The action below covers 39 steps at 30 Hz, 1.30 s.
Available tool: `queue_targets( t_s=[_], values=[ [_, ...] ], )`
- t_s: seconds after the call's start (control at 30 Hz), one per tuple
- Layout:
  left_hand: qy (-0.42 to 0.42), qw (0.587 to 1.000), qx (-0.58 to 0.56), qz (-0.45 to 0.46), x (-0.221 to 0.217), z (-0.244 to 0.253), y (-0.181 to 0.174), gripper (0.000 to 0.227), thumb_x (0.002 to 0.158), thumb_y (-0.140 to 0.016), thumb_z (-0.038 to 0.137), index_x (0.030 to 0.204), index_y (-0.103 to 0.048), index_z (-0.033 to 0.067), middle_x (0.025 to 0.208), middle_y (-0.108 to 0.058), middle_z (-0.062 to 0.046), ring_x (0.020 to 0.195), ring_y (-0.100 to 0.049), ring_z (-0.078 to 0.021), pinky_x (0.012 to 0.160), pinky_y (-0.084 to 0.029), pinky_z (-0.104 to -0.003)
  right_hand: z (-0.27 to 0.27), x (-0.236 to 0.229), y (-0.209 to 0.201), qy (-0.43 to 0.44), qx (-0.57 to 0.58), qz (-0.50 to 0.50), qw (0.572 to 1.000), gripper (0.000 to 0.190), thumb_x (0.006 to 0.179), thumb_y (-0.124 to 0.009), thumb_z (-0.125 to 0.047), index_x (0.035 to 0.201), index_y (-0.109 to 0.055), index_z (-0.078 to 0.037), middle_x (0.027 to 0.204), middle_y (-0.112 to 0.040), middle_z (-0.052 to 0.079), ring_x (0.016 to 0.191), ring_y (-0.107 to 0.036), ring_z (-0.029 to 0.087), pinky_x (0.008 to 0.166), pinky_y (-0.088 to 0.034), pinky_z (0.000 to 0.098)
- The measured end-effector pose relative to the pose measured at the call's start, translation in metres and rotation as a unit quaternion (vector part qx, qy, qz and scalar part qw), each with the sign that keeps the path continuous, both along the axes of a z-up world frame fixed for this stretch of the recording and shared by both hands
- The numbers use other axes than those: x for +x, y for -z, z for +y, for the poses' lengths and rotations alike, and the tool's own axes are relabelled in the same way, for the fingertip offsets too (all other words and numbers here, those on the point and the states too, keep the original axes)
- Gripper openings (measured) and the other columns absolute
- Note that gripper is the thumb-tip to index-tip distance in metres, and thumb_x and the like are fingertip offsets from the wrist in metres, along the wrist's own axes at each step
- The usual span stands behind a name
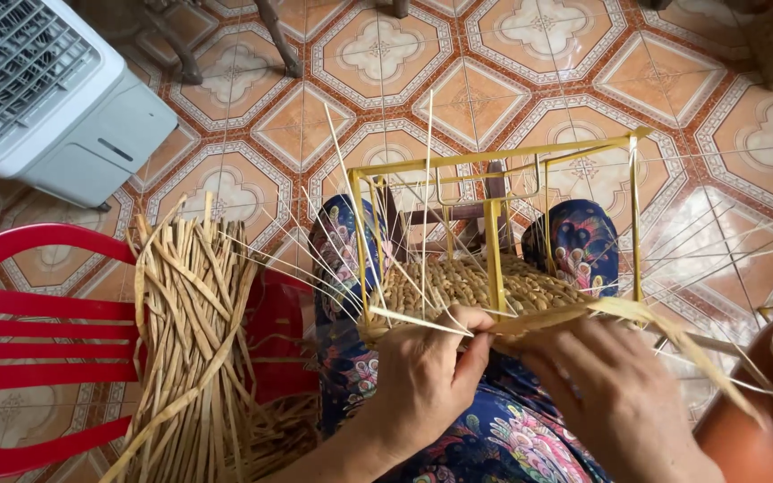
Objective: Weaving dried natural fibers onto a rectangular frame to construct a basket or furniture part.
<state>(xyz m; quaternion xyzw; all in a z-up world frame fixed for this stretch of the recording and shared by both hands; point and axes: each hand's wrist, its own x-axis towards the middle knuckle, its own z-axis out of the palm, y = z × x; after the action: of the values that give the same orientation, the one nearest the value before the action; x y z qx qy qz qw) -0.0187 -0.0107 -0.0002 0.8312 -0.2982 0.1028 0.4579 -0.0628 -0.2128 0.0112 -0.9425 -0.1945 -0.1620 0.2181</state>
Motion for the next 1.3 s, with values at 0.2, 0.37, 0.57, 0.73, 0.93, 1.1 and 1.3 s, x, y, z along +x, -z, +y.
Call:
queue_targets(
  t_s=[0.2, 0.37, 0.57, 0.73, 0.93, 1.1, 1.3],
  values=[
    [-0.006, 1.0, 0.0, -0.024, -0.002, -0.001, -0.001, 0.02, 0.096, -0.072, 0.003, 0.107, -0.055, 0.0063, 0.075, -0.07, -0.007, 0.058, -0.069, -0.0166, 0.049, -0.052, -0.031, -0.006, 0.001, 0.016, 0.007, 0.156, 0.119, 0.981, 0.02, 0.083, -0.074, -0.015, 0.102, -0.073, -0.009, 0.096, -0.076, 0.007, 0.082, -0.077, 0.023, 0.069, -0.062, 0.0351],
    [0.004, 1.0, 0.004, -0.009, -0.007, 0.001, 0.013, 0.022, 0.097, -0.072, 0.003, 0.107, -0.052, 0.0055, 0.073, -0.068, -0.007, 0.059, -0.07, -0.0175, 0.049, -0.052, -0.032, 0.001, 0.009, 0.016, 0.057, 0.133, 0.115, 0.983, 0.026, 0.089, -0.066, -0.014, 0.113, -0.066, -0.006, 0.092, -0.075, 0.009, 0.083, -0.075, 0.029, 0.068, -0.06, 0.04],
    [-0.03, 0.996, 0.015, -0.081, -0.007, -0.006, 0.0, 0.027, 0.097, -0.07, 0.001, 0.12, -0.058, 0.0041, 0.077, -0.069, -0.007, 0.066, -0.073, -0.0187, 0.055, -0.058, -0.031, 0.006, 0.037, -0.008, 0.091, 0.062, 0.234, 0.966, 0.05, 0.094, -0.056, -0.026, 0.142, -0.053, -0.014, 0.083, -0.074, 0.017, 0.066, -0.073, 0.038, 0.056, -0.057, 0.0465],
    [-0.044, 0.994, 0.084, -0.05, -0.011, -0.008, 0.009, 0.02, 0.087, -0.067, -0.006, 0.106, -0.063, -0.0036, 0.079, -0.068, -0.012, 0.057, -0.068, -0.0182, 0.046, -0.057, -0.028, 0.026, 0.064, 0.0, 0.086, 0.01, 0.216, 0.972, 0.048, 0.095, -0.059, -0.03, 0.139, -0.053, -0.012, 0.083, -0.076, 0.013, 0.061, -0.072, 0.032, 0.051, -0.055, 0.0459],
    [-0.049, 0.991, 0.121, -0.002, 0.002, -0.013, 0.009, 0.014, 0.094, -0.065, 0.0, 0.102, -0.069, -0.0101, 0.072, -0.067, -0.011, 0.042, -0.058, -0.0132, 0.031, -0.046, -0.027, -0.005, 0.084, 0.011, -0.031, 0.446, 0.419, 0.79, 0.044, 0.096, -0.06, -0.013, 0.141, -0.062, -0.015, 0.056, -0.058, -0.001, 0.041, -0.042, 0.004, 0.036, -0.03, 0.0243],
    [-0.024, 0.982, 0.188, 0.018, 0.012, -0.015, 0.01, 0.023, 0.098, -0.061, 0.008, 0.103, -0.071, -0.012, 0.076, -0.068, -0.015, 0.04, -0.056, -0.0116, 0.027, -0.044, -0.025, -0.009, 0.091, 0.007, -0.055, 0.444, 0.494, 0.746, 0.033, 0.094, -0.062, -0.01, 0.126, -0.068, -0.006, 0.06, -0.058, -0.001, 0.044, -0.043, 0.006, 0.038, -0.03, 0.0239],
    [-0.03, 0.987, 0.151, 0.049, 0.009, -0.01, 0.013, 0.017, 0.101, -0.064, 0.011, 0.1, -0.069, -0.0045, 0.073, -0.068, -0.009, 0.04, -0.054, -0.0107, 0.028, -0.042, -0.025, -0.024, 0.099, 0.034, -0.053, 0.356, 0.506, 0.784, 0.014, 0.097, -0.068, -0.007, 0.103, -0.075, 0.004, 0.075, -0.062, -0.005, 0.048, -0.047, 0.008, 0.041, -0.034, 0.0256]
  ],
)
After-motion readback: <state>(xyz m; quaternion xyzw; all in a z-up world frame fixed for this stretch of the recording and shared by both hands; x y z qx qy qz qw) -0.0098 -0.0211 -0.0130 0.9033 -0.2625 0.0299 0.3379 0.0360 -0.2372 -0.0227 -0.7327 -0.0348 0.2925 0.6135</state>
